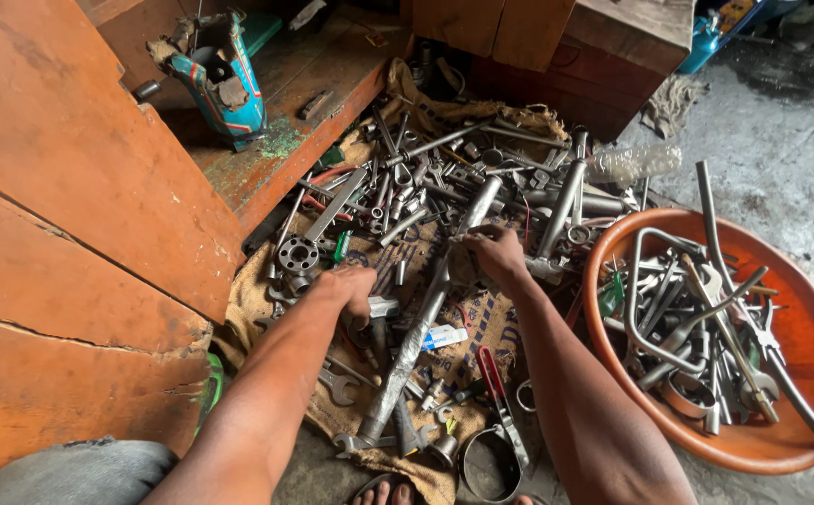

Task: The person cleans various metal tools and mechanical parts by wiping them with a cloth rag and fitting components together by hand.

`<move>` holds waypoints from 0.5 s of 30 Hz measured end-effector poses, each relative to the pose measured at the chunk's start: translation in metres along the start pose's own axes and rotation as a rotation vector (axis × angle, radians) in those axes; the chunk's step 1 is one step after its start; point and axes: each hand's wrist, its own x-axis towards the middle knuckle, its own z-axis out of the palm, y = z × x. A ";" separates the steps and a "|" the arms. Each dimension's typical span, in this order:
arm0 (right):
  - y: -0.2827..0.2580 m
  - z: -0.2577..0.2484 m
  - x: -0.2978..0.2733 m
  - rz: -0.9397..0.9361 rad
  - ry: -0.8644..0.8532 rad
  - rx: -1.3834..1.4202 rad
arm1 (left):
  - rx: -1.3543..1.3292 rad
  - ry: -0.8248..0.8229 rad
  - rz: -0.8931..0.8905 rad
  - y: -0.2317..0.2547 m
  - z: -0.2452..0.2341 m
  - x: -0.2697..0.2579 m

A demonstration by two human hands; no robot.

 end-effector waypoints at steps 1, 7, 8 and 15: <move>0.002 0.001 0.002 -0.033 0.010 -0.030 | -0.003 0.003 -0.003 -0.001 -0.002 0.003; 0.022 -0.004 0.024 -0.025 0.014 0.043 | -0.107 0.110 -0.007 -0.003 -0.029 0.007; 0.022 -0.006 0.027 0.044 -0.068 0.089 | -0.100 0.128 -0.027 -0.004 -0.037 0.002; -0.047 -0.015 -0.021 0.095 -0.387 0.599 | -0.262 0.398 -0.037 -0.003 -0.083 0.003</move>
